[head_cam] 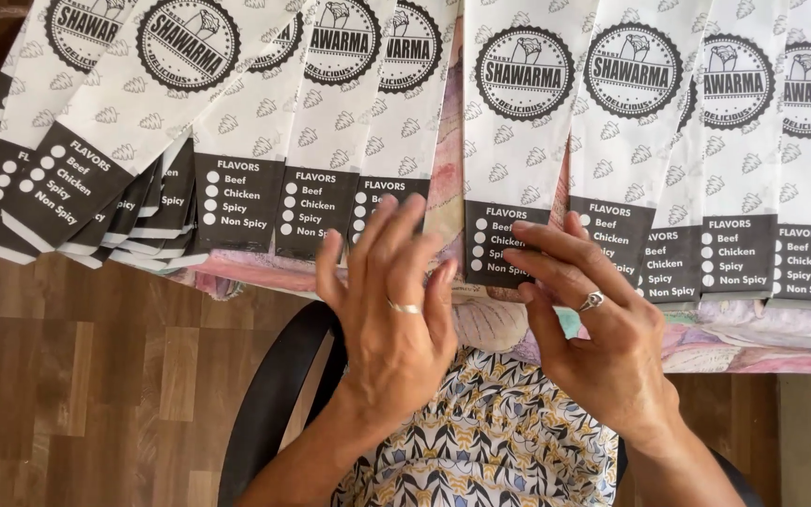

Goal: Applying liquid glue to the edges of paper food bags and stacking them to assemble the packaging.

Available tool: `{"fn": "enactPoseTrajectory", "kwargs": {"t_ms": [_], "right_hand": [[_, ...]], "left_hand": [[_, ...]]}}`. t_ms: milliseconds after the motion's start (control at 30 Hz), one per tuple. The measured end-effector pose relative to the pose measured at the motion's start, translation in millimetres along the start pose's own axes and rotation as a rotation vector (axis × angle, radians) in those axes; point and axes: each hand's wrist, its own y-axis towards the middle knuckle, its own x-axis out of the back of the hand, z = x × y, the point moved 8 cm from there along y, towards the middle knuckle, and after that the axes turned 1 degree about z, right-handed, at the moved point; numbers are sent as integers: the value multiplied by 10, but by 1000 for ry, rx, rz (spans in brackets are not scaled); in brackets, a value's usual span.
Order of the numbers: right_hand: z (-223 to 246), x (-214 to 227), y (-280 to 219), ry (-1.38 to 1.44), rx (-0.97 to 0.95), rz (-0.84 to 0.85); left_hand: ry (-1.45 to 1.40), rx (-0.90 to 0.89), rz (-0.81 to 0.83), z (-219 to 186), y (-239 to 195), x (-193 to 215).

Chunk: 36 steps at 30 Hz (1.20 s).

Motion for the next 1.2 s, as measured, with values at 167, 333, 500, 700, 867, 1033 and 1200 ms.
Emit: {"fn": "enactPoseTrajectory", "kwargs": {"t_ms": [167,333,500,700,867,1033,1200], "right_hand": [[-12,55,-42,-47,-42,-1],[-7,152,-58,-110,-47,-41],[142,-34,-42,-50,80,-30],[137,-261,-11,-69,122,-8],[194,-208,34,-34,160,-10],[203,-211,42,4,172,20],[240,-247,95,1,184,28]], "left_hand": [[108,-7,197,6,25,-185],[-95,-49,318,-163,-41,-309],[-258,-102,375,49,11,-38],[-335,-259,453,156,181,200],[-439,-247,424,233,133,168],[-465,-264,421,200,194,217],[-446,-235,433,164,239,202]]}}
